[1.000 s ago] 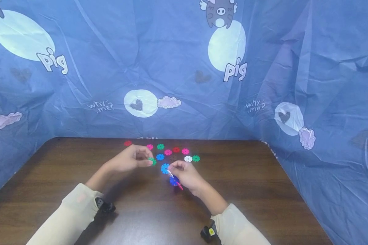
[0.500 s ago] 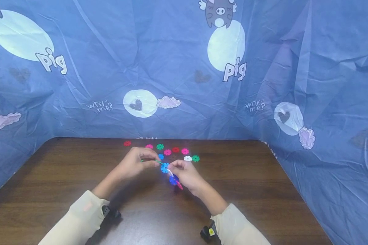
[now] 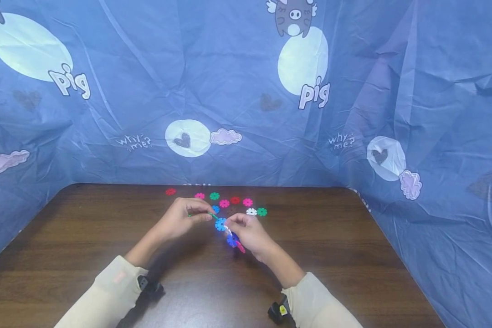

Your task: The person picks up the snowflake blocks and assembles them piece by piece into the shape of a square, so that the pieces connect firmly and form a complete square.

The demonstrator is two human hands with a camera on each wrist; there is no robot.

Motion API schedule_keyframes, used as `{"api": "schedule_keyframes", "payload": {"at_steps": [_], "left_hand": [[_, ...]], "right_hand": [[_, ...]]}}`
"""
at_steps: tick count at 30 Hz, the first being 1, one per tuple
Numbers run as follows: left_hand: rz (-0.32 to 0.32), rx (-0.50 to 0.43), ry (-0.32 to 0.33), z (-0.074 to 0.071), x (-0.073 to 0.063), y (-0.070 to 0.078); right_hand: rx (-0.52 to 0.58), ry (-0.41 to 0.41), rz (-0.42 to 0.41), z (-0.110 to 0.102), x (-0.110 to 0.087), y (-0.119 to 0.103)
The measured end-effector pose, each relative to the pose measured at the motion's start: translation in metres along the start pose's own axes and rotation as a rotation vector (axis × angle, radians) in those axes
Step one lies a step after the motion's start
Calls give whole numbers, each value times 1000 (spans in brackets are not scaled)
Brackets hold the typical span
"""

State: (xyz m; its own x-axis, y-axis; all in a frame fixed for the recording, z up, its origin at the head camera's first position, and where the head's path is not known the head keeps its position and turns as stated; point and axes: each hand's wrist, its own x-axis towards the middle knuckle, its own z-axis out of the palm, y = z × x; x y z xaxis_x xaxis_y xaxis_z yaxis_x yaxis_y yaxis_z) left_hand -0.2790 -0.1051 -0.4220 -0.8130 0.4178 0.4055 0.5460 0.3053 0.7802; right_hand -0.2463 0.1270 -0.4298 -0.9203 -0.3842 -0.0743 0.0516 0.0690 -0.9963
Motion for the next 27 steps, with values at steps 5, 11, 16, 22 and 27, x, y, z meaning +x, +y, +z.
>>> {"api": "schedule_keyframes", "payload": {"at_steps": [5, 11, 16, 22, 27], "left_hand": [[8, 9, -16, -1, 0, -1], [65, -1, -15, 1, -1, -2], [144, 26, 32, 4, -1, -1], [178, 42, 40, 7, -1, 2], [157, 32, 17, 7, -1, 2]], "right_hand": [[-2, -4, -5, 1, 1, 1], [7, -15, 4, 3, 2, 2], [47, -14, 15, 5, 1, 2], [35, 39, 16, 8, -2, 1], [22, 60, -7, 10, -3, 1]]}}
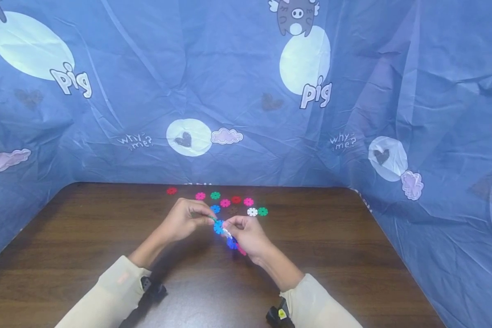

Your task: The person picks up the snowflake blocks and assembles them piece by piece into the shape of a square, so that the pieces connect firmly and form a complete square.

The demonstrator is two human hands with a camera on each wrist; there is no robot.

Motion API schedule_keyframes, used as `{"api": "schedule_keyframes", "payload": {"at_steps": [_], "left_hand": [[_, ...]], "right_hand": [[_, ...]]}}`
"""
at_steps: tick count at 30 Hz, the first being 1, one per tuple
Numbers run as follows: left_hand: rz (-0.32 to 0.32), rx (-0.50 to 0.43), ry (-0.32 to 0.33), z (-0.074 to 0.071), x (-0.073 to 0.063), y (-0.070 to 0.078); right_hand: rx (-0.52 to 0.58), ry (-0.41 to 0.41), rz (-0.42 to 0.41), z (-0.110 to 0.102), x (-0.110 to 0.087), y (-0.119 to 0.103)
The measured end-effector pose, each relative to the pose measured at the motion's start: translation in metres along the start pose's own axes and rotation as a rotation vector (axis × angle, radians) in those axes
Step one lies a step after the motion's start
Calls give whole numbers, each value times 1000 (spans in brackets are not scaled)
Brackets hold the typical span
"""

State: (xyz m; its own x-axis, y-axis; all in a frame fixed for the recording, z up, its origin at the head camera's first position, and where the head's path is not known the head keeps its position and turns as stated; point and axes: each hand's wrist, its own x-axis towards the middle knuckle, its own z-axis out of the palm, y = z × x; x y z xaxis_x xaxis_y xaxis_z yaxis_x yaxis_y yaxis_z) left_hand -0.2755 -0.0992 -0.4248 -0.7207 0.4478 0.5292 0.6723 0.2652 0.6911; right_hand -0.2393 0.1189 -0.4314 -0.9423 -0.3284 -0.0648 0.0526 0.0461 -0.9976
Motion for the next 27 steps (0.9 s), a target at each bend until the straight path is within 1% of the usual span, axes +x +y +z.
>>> {"api": "schedule_keyframes", "payload": {"at_steps": [3, 7, 10, 16, 24, 27], "left_hand": [[8, 2, -5, -1, 1, 1], [33, 28, -7, -3, 2, 2], [35, 33, -12, -4, 2, 3], [20, 14, -24, -5, 2, 1], [-34, -27, -37, -7, -3, 3], [-29, -18, -60, -7, -3, 4]], "right_hand": [[7, 5, -7, 1, 0, -1], [18, 17, -12, 2, -1, -2], [22, 29, -19, 3, -1, -3], [37, 36, -32, 5, -1, -2], [43, 56, -41, 12, -4, 1], [38, 62, -43, 13, -5, 0]]}}
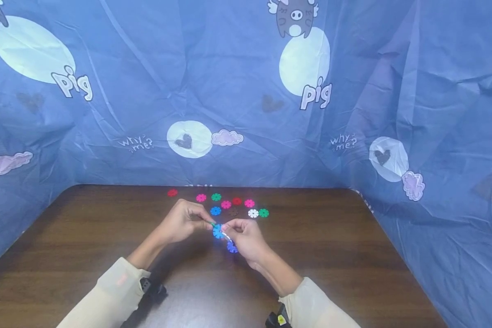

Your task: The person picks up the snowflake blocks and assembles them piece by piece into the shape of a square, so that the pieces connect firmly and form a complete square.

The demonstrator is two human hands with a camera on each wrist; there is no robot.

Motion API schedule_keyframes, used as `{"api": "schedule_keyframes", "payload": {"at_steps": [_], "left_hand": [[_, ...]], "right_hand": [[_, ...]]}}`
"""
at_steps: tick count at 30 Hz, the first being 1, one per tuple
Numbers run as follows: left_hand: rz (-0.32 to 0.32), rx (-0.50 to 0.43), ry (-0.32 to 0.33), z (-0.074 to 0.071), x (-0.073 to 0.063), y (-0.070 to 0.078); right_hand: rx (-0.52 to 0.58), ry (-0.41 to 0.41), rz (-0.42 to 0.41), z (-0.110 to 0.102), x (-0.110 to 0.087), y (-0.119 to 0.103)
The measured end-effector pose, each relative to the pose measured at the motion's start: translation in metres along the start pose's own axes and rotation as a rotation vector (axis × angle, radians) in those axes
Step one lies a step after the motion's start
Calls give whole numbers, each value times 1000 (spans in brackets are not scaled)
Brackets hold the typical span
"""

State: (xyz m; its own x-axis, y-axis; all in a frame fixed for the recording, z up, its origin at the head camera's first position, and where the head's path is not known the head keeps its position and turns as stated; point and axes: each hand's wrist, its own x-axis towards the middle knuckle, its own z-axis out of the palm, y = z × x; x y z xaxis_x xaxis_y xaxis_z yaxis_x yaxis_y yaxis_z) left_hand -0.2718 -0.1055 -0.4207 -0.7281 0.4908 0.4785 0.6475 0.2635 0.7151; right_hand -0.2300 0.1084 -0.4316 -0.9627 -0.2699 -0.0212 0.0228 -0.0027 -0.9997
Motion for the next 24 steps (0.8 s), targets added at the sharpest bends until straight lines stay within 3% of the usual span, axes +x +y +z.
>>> {"api": "schedule_keyframes", "payload": {"at_steps": [7, 24], "left_hand": [[26, 5, -56, 1, 0, -5], [-95, -53, -50, 0, 7, 1]], "right_hand": [[-36, -10, 7, 0, 1, 2], [-133, 32, -9, -13, 9, -5]]}}
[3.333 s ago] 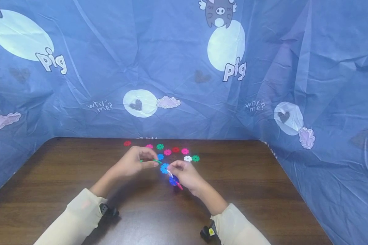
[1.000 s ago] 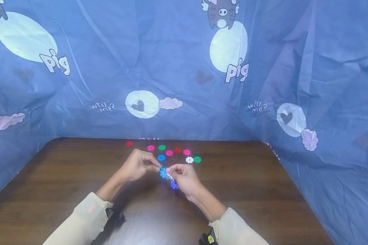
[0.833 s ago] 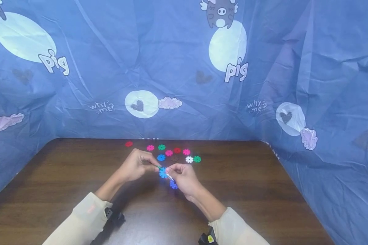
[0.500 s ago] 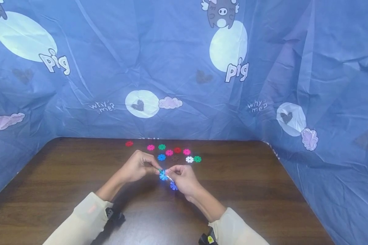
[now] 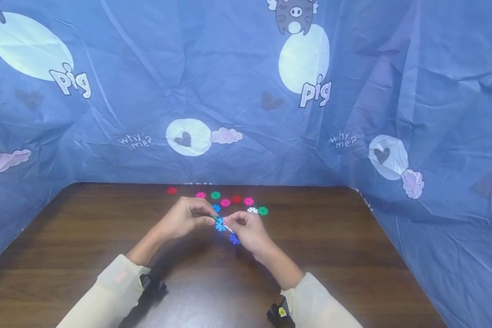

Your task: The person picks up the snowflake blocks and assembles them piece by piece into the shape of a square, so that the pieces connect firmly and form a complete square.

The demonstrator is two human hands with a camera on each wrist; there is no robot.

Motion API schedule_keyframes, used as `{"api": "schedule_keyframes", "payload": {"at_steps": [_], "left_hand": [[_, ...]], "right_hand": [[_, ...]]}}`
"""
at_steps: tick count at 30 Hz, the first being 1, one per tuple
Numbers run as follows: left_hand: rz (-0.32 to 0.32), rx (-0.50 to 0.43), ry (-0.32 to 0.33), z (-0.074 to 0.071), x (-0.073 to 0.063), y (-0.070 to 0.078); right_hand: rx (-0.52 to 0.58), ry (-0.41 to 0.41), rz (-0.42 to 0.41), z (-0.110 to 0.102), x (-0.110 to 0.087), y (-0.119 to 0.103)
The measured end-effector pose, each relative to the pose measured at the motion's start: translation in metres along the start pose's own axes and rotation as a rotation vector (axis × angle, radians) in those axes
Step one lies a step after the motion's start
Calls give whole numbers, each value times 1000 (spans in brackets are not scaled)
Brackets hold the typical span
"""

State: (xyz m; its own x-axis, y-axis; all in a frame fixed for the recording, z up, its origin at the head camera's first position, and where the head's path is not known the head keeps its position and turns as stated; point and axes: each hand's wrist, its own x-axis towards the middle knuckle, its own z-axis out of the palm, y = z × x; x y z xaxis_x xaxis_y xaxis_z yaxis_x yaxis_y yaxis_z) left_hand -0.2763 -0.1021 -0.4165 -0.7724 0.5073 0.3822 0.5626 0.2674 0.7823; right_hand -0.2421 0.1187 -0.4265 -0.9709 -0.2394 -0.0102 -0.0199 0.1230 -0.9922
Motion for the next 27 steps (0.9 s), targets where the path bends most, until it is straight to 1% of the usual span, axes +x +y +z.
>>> {"api": "schedule_keyframes", "payload": {"at_steps": [3, 5, 6, 8, 10, 11, 14, 17, 20, 22, 25, 27], "left_hand": [[-4, -3, 10, -1, 0, -1], [-19, -2, 20, -2, -1, -2], [-38, -4, 28, -2, -1, -3], [-90, -40, 48, -2, -1, -4], [-157, -105, 82, -1, 0, -6], [-198, -153, 101, -1, 0, -7], [-313, -337, 143, 0, 0, -7], [-413, -487, 158, 2, 0, -6], [-483, -596, 143, 4, -1, -5], [-513, -638, 112, 6, -3, -5], [-535, -667, 53, 9, -4, -4], [-539, -664, 27, 11, -4, -3]], "right_hand": [[2, 7, -9, 0, 1, -1], [4, 10, -11, 0, 2, -1], [6, 12, -14, 0, 2, -1], [5, 19, -12, 0, 2, -1], [7, 26, -8, 0, 3, 0], [6, 31, -3, 0, 3, 0], [15, 38, 5, -1, 3, 0], [31, 37, -6, -1, 4, 1], [45, 50, -23, 0, 3, 1], [54, 69, -21, 0, 3, 1], [78, 107, -12, 0, 4, 1], [91, 120, -5, 0, 4, 2]]}}
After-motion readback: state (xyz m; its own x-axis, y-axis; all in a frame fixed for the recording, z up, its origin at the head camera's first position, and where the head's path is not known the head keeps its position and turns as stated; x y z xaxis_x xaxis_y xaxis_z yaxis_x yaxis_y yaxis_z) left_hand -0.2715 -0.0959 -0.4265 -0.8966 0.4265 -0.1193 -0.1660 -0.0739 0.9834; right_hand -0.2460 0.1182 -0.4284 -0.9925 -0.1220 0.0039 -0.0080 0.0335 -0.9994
